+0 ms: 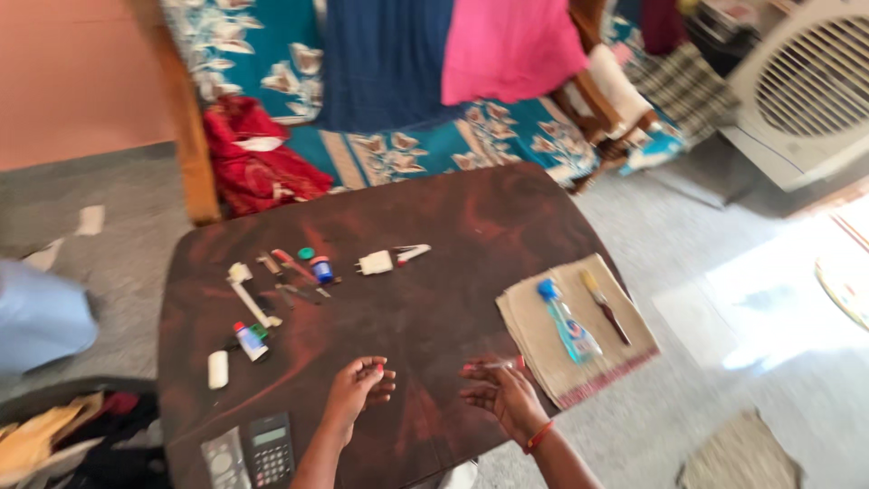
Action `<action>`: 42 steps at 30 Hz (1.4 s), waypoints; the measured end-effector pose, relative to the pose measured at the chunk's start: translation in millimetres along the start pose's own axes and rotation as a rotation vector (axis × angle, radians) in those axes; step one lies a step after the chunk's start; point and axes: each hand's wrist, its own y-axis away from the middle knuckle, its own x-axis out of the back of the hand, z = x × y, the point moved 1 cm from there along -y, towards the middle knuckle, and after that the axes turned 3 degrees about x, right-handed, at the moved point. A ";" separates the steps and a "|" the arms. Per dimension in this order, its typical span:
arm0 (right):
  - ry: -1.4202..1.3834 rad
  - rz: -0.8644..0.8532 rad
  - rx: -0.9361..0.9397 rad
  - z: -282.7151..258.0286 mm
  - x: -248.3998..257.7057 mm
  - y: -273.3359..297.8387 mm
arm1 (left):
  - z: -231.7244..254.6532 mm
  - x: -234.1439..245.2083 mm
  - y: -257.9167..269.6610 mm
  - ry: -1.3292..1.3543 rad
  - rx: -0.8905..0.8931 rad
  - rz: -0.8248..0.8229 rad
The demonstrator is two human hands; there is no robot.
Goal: The person moves between a bedroom and a living room, picking up various small items from a table and a bed. They handle a grater, a small figurine, a pen, and a marker, moving them between surfaces and organizing them into a plastic container.
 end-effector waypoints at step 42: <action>-0.462 1.010 0.538 43.5 558.4 574.4 | -334.7 -757.1 155.4 -0.930 -0.016 -1.043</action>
